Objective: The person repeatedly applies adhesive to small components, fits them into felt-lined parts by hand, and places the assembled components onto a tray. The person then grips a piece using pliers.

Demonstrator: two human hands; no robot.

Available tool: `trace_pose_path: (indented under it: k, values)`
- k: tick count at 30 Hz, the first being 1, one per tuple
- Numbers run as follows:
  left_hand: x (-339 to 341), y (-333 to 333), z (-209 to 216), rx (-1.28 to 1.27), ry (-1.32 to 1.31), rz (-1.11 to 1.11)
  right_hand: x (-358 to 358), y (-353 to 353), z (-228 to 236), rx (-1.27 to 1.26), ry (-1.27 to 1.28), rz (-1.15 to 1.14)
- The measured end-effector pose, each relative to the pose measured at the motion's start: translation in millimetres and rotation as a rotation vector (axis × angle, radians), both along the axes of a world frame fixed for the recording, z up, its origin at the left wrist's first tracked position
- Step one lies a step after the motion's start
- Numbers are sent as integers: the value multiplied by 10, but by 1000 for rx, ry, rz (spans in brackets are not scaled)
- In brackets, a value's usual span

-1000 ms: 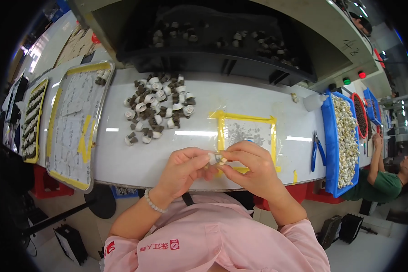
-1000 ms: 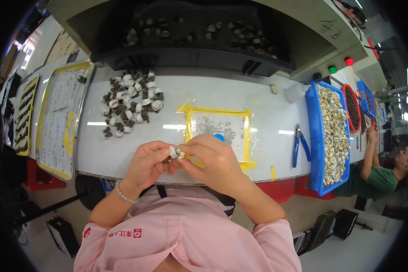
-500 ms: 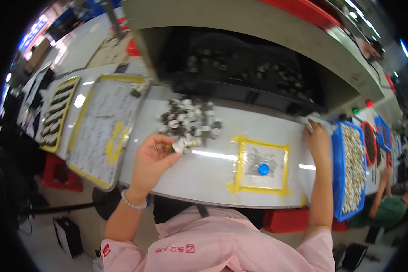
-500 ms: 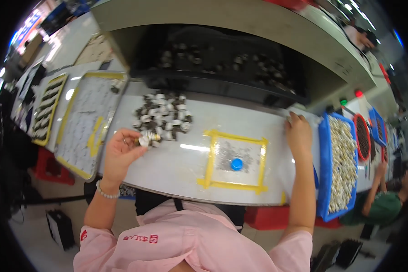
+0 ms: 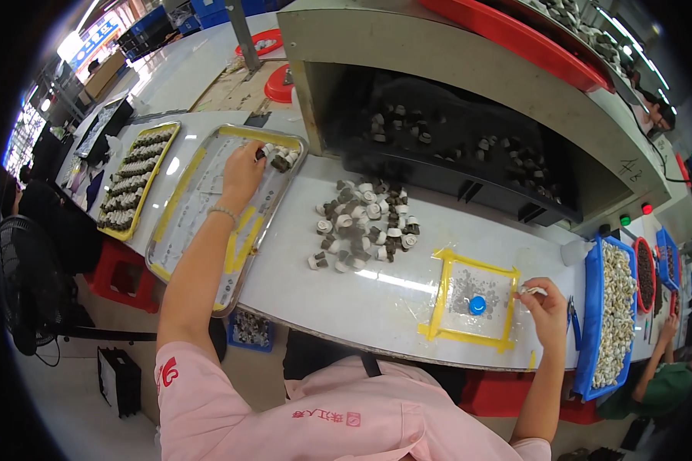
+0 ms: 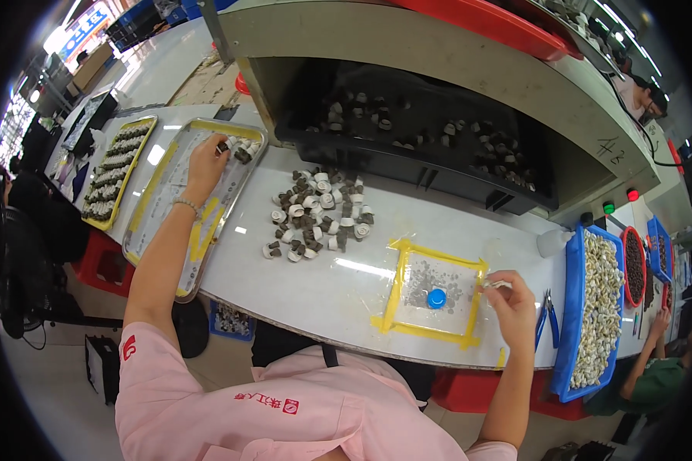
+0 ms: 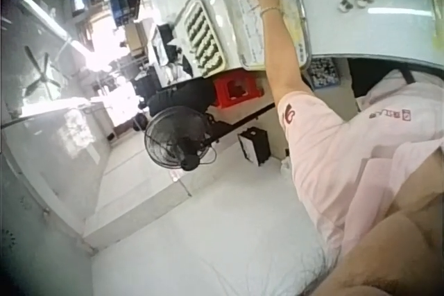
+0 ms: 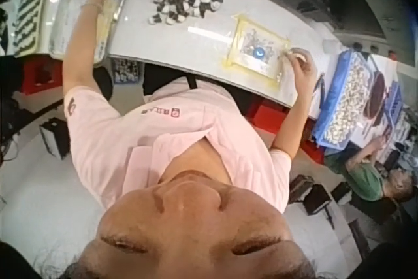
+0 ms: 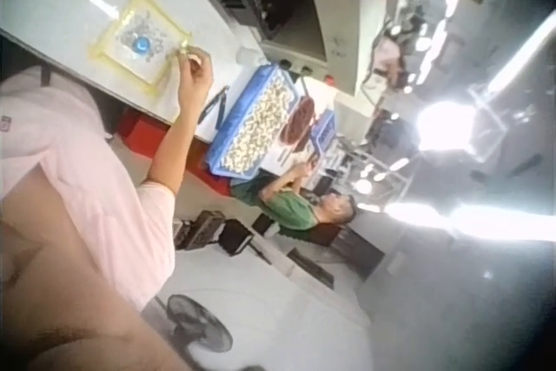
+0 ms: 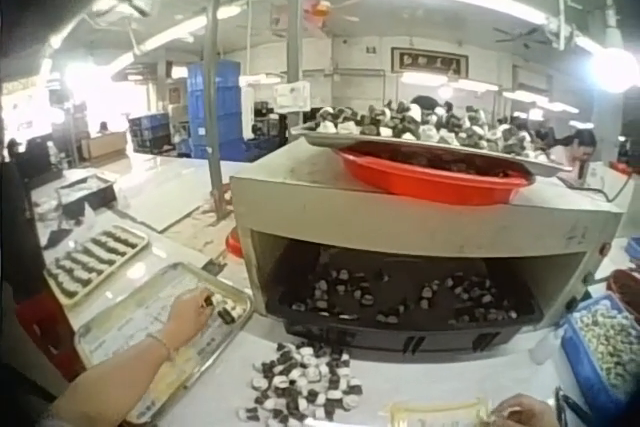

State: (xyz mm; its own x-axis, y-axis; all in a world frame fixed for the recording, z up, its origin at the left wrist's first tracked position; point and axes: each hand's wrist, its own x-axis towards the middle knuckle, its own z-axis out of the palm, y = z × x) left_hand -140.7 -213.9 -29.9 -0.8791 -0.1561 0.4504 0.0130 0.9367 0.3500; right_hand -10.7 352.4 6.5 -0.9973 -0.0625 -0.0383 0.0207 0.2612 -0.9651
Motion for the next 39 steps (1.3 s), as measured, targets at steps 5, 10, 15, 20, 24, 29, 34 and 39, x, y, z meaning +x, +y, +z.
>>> trace_pose_path:
  k: [5,10,15,20,24,29,34,39]
  values:
    - [36,146,16,-106,-36,-8,254,-81,-149,46,39,-59]
    - [328,431,231,-203,9,-46,324,-31,-238,323,72,-81]
    - [472,516,271,-200,63,-78,260,-38,-120,517,266,26]
    - [902,1601,505,28,16,-605,306,-3,-42,618,224,46]
    - [1159,2059,355,-94,-9,-628,332,-75,10,642,233,69]
    - [1186,2277,241,-171,-27,-578,229,-265,98,606,337,166]
    - [1247,2314,197,-68,-56,-863,130,-405,102,591,424,279]
    - [1408,2437,247,104,-40,-826,76,-464,123,679,488,348]
